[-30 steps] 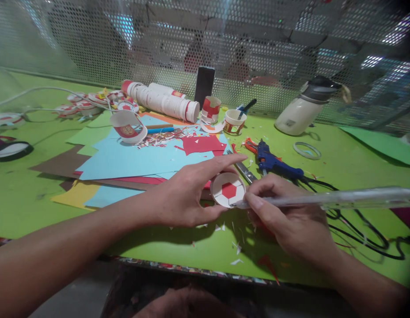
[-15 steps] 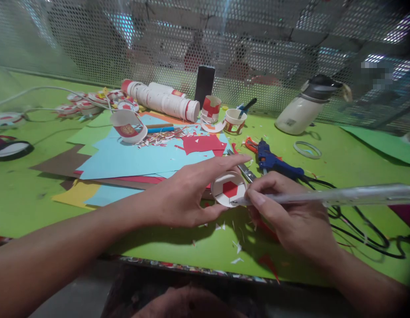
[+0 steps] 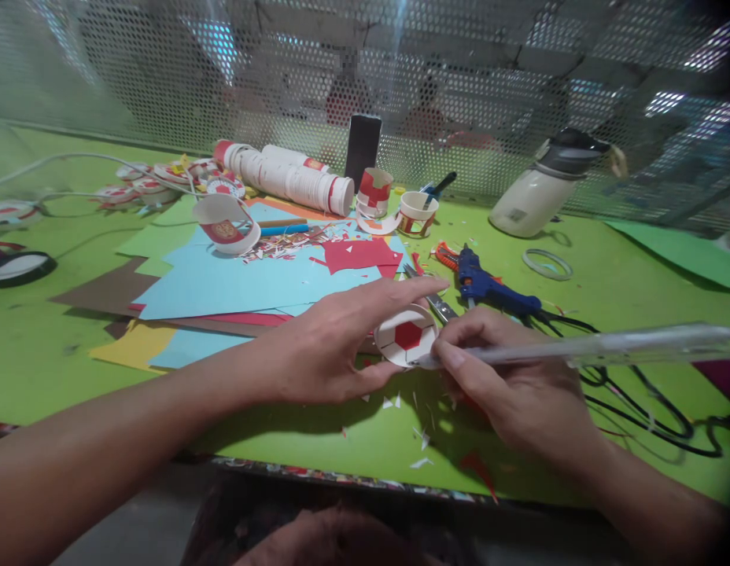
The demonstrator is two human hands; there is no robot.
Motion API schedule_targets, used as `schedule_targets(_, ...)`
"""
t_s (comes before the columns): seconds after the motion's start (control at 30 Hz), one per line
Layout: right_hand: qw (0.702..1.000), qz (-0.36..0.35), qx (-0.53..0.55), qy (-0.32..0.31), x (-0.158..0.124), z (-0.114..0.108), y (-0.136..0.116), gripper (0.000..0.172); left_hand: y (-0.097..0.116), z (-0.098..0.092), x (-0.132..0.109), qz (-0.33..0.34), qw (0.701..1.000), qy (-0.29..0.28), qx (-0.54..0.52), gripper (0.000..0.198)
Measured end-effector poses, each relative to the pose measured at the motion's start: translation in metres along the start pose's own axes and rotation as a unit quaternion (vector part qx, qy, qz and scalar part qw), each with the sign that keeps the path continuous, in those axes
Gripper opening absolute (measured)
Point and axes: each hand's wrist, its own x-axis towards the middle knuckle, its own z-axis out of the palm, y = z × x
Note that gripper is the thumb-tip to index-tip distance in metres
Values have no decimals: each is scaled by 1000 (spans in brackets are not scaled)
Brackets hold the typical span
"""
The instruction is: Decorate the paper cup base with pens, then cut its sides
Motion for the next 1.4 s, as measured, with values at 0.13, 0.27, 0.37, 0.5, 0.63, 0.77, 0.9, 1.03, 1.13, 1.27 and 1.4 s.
schedule_targets(0.13,1000,15,-3,11,0,-1,0,17,1,-1,1,-9,1000,-1,-4,74)
schedule_targets(0.27,1000,19,-9,19,1,-2,0,18,1,-2,1,-15,1000,-9,-16,77)
schedule_targets(0.37,1000,15,-6,5,1,-1,-1,17,1,-2,2,-25,999,-11,-17,77)
schedule_targets(0.5,1000,14,-7,-7,0,0,0,16,0,-2,2,-25,999,-11,-20,74)
schedule_targets(0.63,1000,12,-13,-17,0,1,1,15,0,-2,2,-23,999,-17,-20,74)
schedule_targets(0.77,1000,17,-8,-10,1,1,1,16,1,-2,2,-40,999,-22,-22,73)
schedule_targets(0.9,1000,26,-1,3,2,1,0,17,2,-3,2,-55,998,-19,-34,73)
schedule_targets(1.03,1000,20,-6,4,1,0,0,16,2,-3,2,-54,998,-22,-34,74)
schedule_targets(1.13,1000,9,-10,-8,1,0,1,15,2,-3,3,-60,997,-23,-29,74)
schedule_targets(1.27,1000,5,-5,-22,2,0,2,15,2,-3,3,-58,998,-28,-23,74)
schedule_targets(1.4,1000,9,-9,-19,1,0,2,16,3,-3,3,-59,998,-29,-18,74)
